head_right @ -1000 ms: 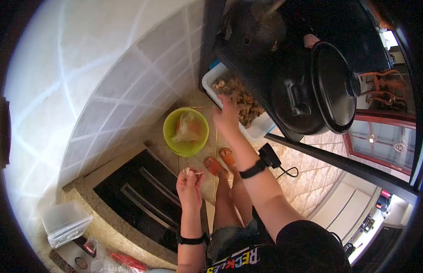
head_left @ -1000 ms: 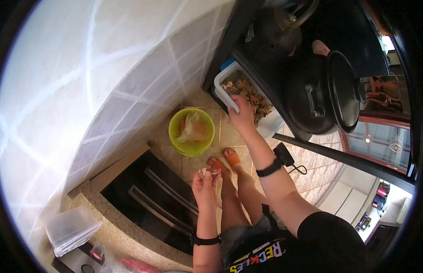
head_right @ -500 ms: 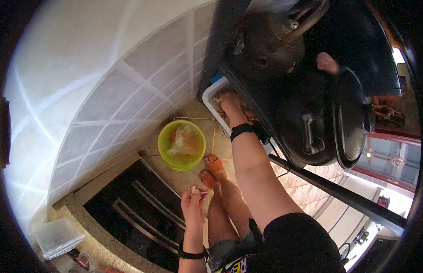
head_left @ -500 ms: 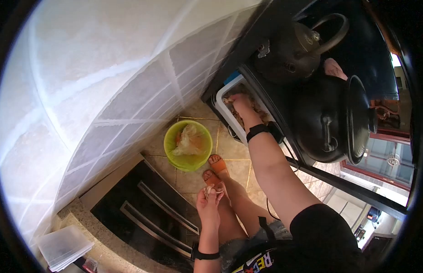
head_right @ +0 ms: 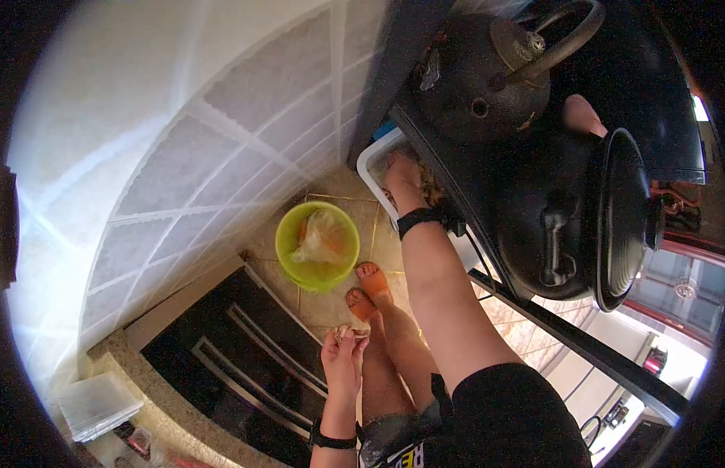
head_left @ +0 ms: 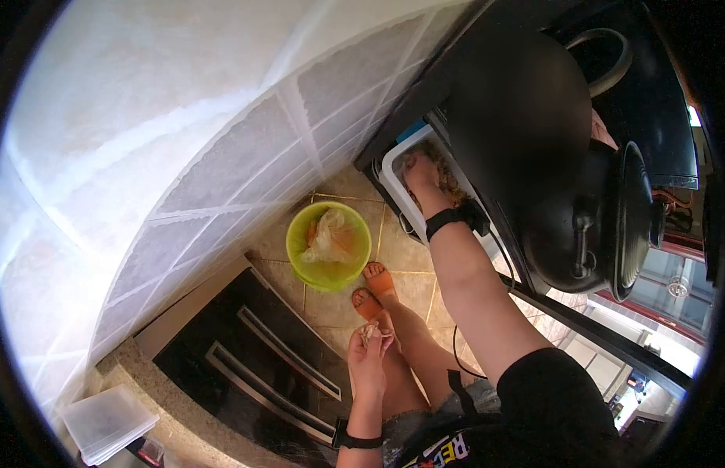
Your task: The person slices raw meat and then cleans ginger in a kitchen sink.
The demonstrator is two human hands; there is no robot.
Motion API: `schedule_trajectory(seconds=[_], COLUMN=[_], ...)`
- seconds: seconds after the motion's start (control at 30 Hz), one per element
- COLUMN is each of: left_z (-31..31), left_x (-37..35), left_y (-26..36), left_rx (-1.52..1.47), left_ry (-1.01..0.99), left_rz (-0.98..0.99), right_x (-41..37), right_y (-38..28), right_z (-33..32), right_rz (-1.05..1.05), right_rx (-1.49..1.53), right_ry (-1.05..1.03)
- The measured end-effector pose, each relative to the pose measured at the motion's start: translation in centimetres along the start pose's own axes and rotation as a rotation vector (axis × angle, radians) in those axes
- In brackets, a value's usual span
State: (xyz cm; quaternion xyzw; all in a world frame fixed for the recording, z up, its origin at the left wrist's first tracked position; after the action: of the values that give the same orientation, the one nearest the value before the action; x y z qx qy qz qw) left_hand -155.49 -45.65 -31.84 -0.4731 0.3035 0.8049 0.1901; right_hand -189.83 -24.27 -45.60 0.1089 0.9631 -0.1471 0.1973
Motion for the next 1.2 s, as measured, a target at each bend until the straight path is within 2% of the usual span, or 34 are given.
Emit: schedule_trajectory(seconds=[0.07, 0.1, 0.17, 0.2, 0.27, 0.3, 0.37, 0.4, 0.47, 0.53, 0.67, 0.73, 0.77, 0.83, 0.87, 0.93, 0.97, 1.0, 1.03, 1.07, 1.1, 1.2], left_z=[-0.2, -0.2, 0.0, 0.2, 0.7, 0.9, 1.2, 1.2, 1.2, 0.8, 1.9, 2.6, 2.6, 3.2, 3.1, 2.5, 2.4, 2.7, 2.3, 1.8, 2.0, 2.9], left_x=[-0.1, -0.2, -0.5, -0.8, -1.3, -1.5, -1.9, -2.1, -2.0, -2.2, -2.1, -2.1, -2.2, -2.0, -1.9, -0.9, -0.6, -0.6, -0.5, -0.5, -0.6, -1.0], left_y=[0.0, 0.1, 0.4, 0.7, 1.4, 1.9, 2.9, 3.6, 4.6, 5.4, 7.6, 8.7, 8.6, 7.8, 7.1, 5.7, 5.2, 4.9, 4.3, 3.9, 3.8, 3.4], left_rx=[-0.003, -0.007, -0.019, -0.029, -0.024, -0.016, -0.003, 0.015, -0.028, -0.067, -0.187, -0.239, -0.234, -0.374, -0.338, -0.263, -0.19, -0.184, -0.188, -0.192, -0.188, -0.169], left_ry=[0.014, 0.027, 0.013, 0.003, -0.002, -0.002, 0.023, 0.046, 0.07, 0.102, 0.023, -0.061, -0.066, -0.146, -0.079, -0.085, -0.088, -0.096, -0.017, 0.065, 0.059, -0.003], left_rz=[-0.001, 0.0, 0.012, 0.026, 0.039, 0.047, 0.076, 0.101, 0.097, 0.085, 0.147, 0.175, 0.171, 0.083, 0.035, 0.057, 0.08, 0.072, 0.038, 0.004, -0.002, -0.05], right_x=[-0.8, -1.5, -4.2, -5.1, -7.9, -9.2, -12.8, -14.4, -17.0, -21.0, -29.5, -32.6, -33.7, -35.9, -36.2, -36.9, -36.8, -36.4, -35.8, -34.2, -32.4, -26.2], right_y=[1.0, 0.2, -0.7, -1.4, -2.8, -3.5, -5.0, -5.5, -6.7, -8.7, -13.6, -14.4, -13.7, -15.1, -14.7, -14.4, -14.2, -13.9, -13.4, -11.8, -10.1, -4.9], right_z=[-2.1, -2.9, -6.0, -6.8, -9.1, -9.3, -10.9, -10.7, -9.0, -8.0, -8.2, -8.2, -8.2, -8.9, -9.3, -8.5, -9.7, -10.5, -10.6, -10.3, -9.9, -11.4], right_rz=[0.186, 0.185, 0.211, 0.206, 0.124, 0.12, -0.02, -0.021, -0.05, -0.038, -0.229, -0.338, -0.334, -0.682, -0.677, -0.678, -0.67, -0.612, -0.554, -0.451, -0.35, -0.241], right_rx=[0.1, 0.098, 0.304, 0.304, 0.535, 0.537, 0.711, 0.714, 1.072, 1.151, 1.05, 0.952, 0.951, 0.559, 0.559, 0.495, 0.493, 0.491, 0.489, 0.515, 0.54, 0.213], right_ry=[0.166, 0.169, 0.39, 0.393, 0.608, 0.605, 0.797, 0.789, 0.708, 0.564, 0.09, -0.033, -0.026, -0.024, -0.02, -0.245, -0.239, -0.327, -0.413, -0.346, -0.281, 0.139])
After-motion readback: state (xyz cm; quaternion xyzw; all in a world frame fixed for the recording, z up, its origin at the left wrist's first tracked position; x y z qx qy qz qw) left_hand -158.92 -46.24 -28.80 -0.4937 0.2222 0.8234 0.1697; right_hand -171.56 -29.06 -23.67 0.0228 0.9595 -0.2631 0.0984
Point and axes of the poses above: each hand's wrist, its own x-axis towards the middle knuckle, its own z-axis out of the palm, y = z × x, the point moved 9 cm from there along x, towards the middle knuckle, and after that the axes turned 9 degrees about -z, right-handed, at the moved point
